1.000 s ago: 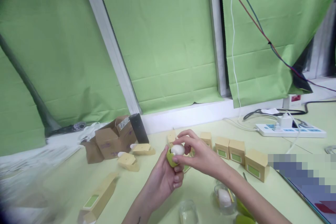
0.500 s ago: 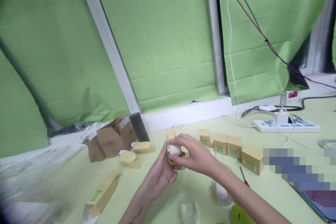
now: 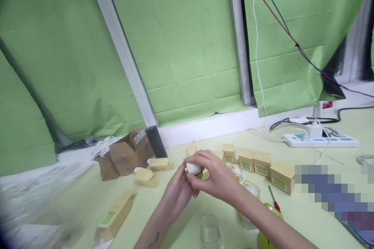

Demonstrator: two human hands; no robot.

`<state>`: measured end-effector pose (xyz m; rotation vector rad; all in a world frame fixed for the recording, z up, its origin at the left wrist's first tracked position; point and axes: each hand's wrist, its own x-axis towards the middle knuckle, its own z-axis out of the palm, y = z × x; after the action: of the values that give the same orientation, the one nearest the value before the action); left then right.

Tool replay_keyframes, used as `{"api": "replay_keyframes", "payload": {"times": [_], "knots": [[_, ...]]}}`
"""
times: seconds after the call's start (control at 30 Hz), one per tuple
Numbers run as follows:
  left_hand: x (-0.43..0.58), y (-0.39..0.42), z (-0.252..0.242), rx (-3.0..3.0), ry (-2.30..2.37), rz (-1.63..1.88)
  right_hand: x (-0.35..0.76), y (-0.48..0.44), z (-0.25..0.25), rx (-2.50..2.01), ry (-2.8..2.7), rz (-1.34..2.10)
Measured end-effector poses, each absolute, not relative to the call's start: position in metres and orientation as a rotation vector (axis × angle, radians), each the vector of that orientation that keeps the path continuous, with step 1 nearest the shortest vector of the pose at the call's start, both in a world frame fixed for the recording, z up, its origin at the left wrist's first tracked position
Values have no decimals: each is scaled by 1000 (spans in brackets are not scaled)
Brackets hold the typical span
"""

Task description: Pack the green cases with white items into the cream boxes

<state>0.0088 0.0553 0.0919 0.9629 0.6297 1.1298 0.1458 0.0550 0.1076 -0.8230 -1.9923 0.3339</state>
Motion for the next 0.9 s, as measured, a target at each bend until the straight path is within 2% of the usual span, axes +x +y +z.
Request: {"api": "replay_keyframes", "payload": {"times": [0.23, 0.43, 0.73, 0.9], "knots": [[6, 54, 93, 877, 654, 1036, 151, 51, 113, -756, -2138, 226], [6, 53, 91, 1044, 750, 990, 159, 50, 119, -682, -2248, 245], [15, 47, 89, 964, 926, 1125, 155, 45, 120, -764, -2207, 228], [11, 49, 88, 989, 576, 1053, 152, 40, 123, -829, -2143, 303]]}}
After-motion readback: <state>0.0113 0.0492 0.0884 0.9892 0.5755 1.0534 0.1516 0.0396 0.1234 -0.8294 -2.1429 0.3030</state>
